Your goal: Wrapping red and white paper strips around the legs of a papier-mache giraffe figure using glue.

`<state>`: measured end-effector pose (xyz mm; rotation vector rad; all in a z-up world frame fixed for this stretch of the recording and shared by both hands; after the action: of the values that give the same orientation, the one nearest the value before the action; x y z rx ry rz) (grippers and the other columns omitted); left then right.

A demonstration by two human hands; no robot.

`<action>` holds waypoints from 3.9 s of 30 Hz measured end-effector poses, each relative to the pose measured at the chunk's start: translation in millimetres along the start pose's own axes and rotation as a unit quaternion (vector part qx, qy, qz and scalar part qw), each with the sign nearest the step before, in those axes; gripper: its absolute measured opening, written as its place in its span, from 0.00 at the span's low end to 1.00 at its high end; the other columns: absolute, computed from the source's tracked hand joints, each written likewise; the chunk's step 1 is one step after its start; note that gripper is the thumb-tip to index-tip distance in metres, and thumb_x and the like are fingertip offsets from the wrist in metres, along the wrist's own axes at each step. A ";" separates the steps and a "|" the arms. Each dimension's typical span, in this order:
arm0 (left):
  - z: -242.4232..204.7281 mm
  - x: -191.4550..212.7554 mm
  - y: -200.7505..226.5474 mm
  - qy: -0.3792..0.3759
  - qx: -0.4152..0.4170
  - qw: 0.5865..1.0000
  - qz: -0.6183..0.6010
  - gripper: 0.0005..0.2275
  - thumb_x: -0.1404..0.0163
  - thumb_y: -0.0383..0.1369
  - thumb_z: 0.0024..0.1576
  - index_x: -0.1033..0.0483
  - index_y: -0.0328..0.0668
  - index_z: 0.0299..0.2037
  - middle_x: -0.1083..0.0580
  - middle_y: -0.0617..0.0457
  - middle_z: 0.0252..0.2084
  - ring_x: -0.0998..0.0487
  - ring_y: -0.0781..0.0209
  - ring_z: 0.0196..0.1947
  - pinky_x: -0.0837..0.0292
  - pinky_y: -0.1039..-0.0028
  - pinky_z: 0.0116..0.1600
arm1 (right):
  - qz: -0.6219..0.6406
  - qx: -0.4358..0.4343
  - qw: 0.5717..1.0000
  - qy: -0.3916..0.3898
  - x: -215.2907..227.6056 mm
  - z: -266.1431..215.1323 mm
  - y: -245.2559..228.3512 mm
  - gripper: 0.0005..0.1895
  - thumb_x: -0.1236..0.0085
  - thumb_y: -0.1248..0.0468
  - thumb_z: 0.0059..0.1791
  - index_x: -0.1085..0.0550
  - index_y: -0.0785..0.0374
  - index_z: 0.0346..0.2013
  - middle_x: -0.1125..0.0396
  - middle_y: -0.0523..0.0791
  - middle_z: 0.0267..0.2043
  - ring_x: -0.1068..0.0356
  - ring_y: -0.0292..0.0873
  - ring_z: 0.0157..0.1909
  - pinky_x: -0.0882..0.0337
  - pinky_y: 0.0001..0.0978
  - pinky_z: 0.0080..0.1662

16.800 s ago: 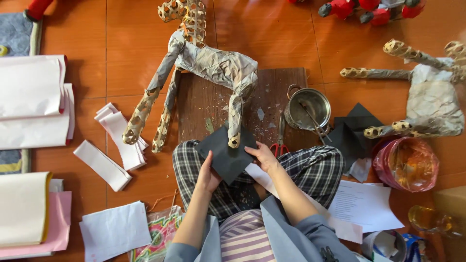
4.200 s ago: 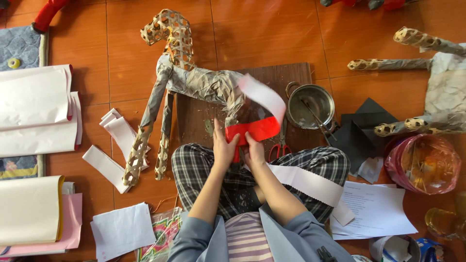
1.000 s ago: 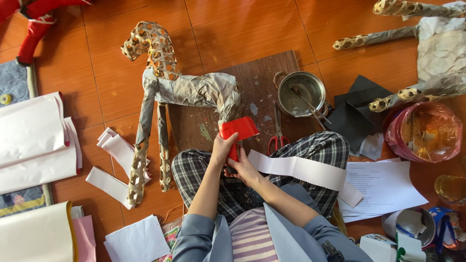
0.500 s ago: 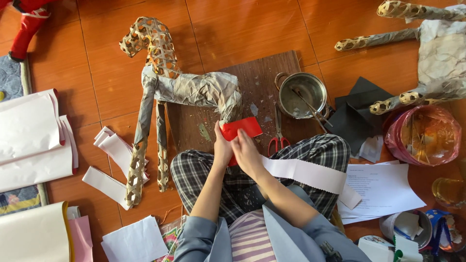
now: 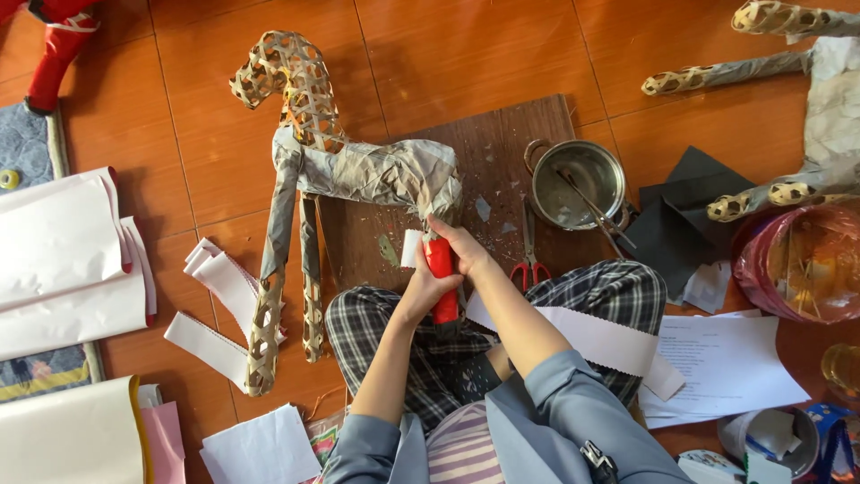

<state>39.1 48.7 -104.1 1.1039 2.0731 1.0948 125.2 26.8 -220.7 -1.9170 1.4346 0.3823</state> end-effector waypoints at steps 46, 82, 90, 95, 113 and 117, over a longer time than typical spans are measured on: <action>35.7 -16.7 88.9 0.263 -0.304 0.857 0.321 0.17 0.53 0.27 0.63 0.28 0.39 0.62 0.27 0.39 0.56 0.26 0.41 0.55 0.30 0.61 0.59 | -0.874 0.202 0.327 0.296 106.7 -213.4 -195.3 0.07 0.42 0.65 0.45 0.18 0.63 0.33 0.32 0.48 0.47 0.34 0.52 0.55 0.27 0.45 0.49; 74.6 37.4 8.6 -0.002 -0.091 0.902 -0.422 0.29 0.62 0.10 0.56 0.39 0.36 0.70 0.30 0.44 0.64 0.28 0.51 0.63 0.30 0.64 0.65 | -0.676 0.410 0.601 0.121 -37.0 -234.7 -133.6 0.11 0.41 0.69 0.48 0.19 0.57 0.44 0.29 0.45 0.37 0.27 0.45 0.37 0.27 0.35 0.39; 70.4 35.8 15.7 -0.013 -0.096 0.903 -0.418 0.32 0.64 0.09 0.53 0.39 0.38 0.70 0.31 0.44 0.64 0.28 0.51 0.62 0.29 0.65 0.62 | -0.669 0.360 0.635 0.139 -49.5 -222.1 -143.3 0.10 0.45 0.67 0.51 0.20 0.60 0.45 0.27 0.48 0.38 0.26 0.50 0.35 0.27 0.41 0.40; 81.9 40.9 2.3 -0.010 -0.097 0.904 -0.417 0.30 0.64 0.09 0.54 0.39 0.35 0.69 0.31 0.44 0.65 0.27 0.50 0.63 0.28 0.63 0.63 | -0.635 0.446 0.613 0.149 -40.4 -215.9 -151.8 0.11 0.46 0.68 0.52 0.21 0.63 0.46 0.26 0.52 0.39 0.26 0.54 0.41 0.26 0.44 0.43; 60.5 14.4 35.6 -0.057 -0.133 0.927 -0.345 0.22 0.59 0.32 0.67 0.37 0.29 0.69 0.34 0.44 0.68 0.34 0.54 0.68 0.41 0.66 0.71 | -0.757 0.268 0.438 0.403 120.0 -270.2 -213.2 0.12 0.45 0.65 0.49 0.19 0.59 0.46 0.25 0.54 0.42 0.26 0.58 0.44 0.26 0.50 0.47; 51.0 3.7 50.9 -0.077 -0.149 0.945 -0.281 0.29 0.67 0.48 0.69 0.35 0.26 0.67 0.38 0.48 0.73 0.40 0.56 0.72 0.48 0.65 0.74 | -0.759 0.333 0.495 0.260 28.5 -245.4 -190.8 0.11 0.38 0.60 0.48 0.19 0.62 0.41 0.26 0.51 0.45 0.27 0.51 0.46 0.27 0.45 0.50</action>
<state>96.4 89.3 -87.8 0.3930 1.8489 0.9496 269.6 -134.5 4.1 -1.8036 -0.3749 -1.4503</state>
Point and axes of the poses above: each hand's wrist, its own z-axis towards the middle knuckle, its own x-axis out of the back of the hand, y = z × x, the point moved 9 cm from there along z, towards the middle knuckle
